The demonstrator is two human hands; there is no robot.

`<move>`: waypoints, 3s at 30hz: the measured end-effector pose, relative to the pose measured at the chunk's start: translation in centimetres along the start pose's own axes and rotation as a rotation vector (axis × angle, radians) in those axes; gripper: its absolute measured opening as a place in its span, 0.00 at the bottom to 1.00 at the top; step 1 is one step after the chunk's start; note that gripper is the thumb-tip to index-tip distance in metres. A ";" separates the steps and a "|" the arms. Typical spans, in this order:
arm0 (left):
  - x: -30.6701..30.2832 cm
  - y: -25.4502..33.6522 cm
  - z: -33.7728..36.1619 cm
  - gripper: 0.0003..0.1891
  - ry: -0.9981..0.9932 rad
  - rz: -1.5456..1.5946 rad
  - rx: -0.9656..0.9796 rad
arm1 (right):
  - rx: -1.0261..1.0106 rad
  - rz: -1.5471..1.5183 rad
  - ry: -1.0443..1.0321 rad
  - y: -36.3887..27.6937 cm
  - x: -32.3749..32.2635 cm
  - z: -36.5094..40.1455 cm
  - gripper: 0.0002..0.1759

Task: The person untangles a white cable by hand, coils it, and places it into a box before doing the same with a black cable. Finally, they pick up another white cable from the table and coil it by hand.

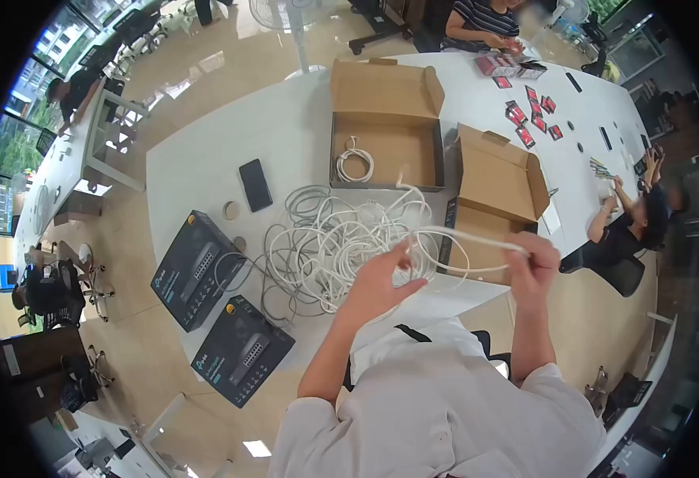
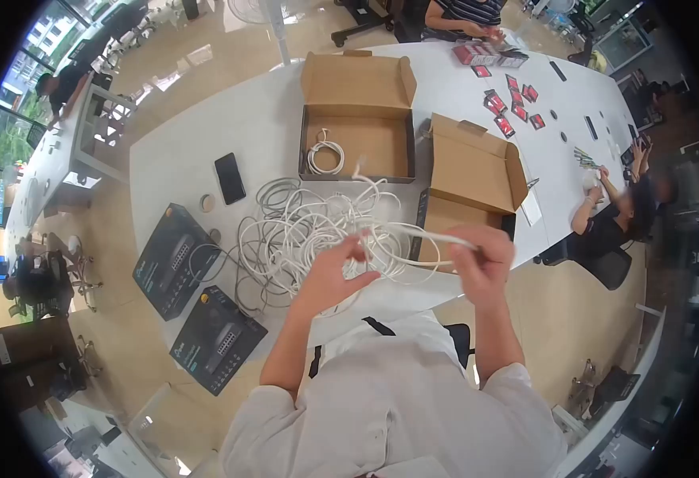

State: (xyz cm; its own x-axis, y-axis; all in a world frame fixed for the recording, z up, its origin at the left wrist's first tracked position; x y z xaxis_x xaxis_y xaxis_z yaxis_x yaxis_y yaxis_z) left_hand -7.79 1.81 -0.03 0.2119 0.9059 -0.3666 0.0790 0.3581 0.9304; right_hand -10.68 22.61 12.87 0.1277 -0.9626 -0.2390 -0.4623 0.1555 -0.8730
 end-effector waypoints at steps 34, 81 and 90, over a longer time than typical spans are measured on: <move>6.2 -0.3 11.7 0.26 0.873 1.430 0.030 | -0.161 -0.639 0.898 3.9 -39.6 5.3 0.16; 16.6 11.7 2.4 0.06 -0.090 0.686 -0.008 | 0.776 -0.876 -0.178 8.1 -7.2 9.1 0.13; 16.2 8.3 2.9 0.12 0.184 1.037 -0.049 | 0.749 -0.962 -0.116 8.0 -7.3 9.7 0.10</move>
State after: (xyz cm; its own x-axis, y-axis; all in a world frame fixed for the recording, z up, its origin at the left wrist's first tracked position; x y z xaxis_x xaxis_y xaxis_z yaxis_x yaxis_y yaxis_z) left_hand -0.91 18.82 1.71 0.0020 0.7927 0.6097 -0.0966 -0.6067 0.7891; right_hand -6.76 33.02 3.48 0.2335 -0.7363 0.6350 0.4780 -0.4818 -0.7344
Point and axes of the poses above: each hand's wrist, its own z-axis away from the middle knuckle, its own x-axis out of the palm, y = z × x, the point moved 8 cm from there along -z, towards the middle knuckle, and after that the axes turned 2 degrees about -z, right-handed, at the moved point
